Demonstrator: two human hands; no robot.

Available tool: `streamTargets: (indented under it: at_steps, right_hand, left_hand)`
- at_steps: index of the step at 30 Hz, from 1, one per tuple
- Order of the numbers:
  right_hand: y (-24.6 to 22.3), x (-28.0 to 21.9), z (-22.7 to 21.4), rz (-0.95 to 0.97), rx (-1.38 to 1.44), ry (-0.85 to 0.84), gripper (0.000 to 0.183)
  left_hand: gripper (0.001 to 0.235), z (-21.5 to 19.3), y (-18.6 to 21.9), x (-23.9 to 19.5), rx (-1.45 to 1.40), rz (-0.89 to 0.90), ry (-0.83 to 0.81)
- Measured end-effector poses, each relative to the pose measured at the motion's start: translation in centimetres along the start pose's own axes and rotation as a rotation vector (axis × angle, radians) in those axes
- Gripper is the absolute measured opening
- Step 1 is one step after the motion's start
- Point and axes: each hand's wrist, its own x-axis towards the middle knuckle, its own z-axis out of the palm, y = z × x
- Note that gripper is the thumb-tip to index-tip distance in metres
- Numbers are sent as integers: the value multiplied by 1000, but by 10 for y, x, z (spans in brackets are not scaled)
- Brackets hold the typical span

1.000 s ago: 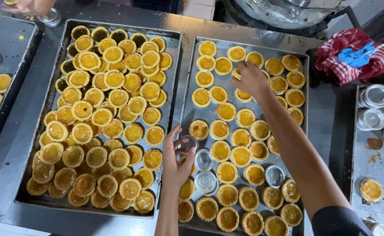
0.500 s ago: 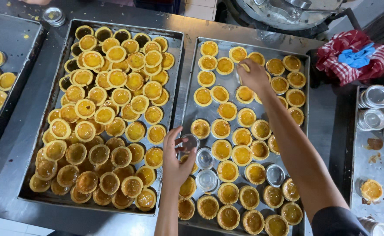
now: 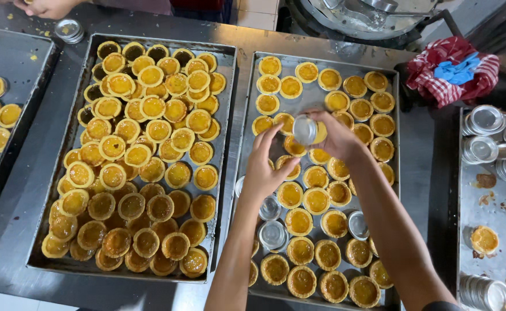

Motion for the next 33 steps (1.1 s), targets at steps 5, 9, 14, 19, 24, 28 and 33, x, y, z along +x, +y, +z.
streamTargets:
  at_steps: [5,9,14,19,24,28,33]
  right_hand:
    - [53,-6,-13,-61,100,-151,50]
    - [55,-33,4,-130,235,26,38]
    - [40,-64,22,-142,45,-3,52]
    - [52,-58,14,-178,63,-21,55]
    - [50,-72,18,-195,99,5,48]
    - [54,-72,13,-209,129,0,43]
    - [62,-73,4,-229,102,-1,40]
  left_hand:
    - [80,19,-4,15,-62,70,-88]
    - [78,27,-20,7,-24,66,-69]
    - [74,24,-4,2,-75,59,-117]
    - [78,25,-7,-3,-95,-14,-114]
    - [74,31,0,-7,-122,-114,-105]
    - [76,35,1,-9,-138,-160,-73]
    - [69,45,-6,-11,-116,-131,-61]
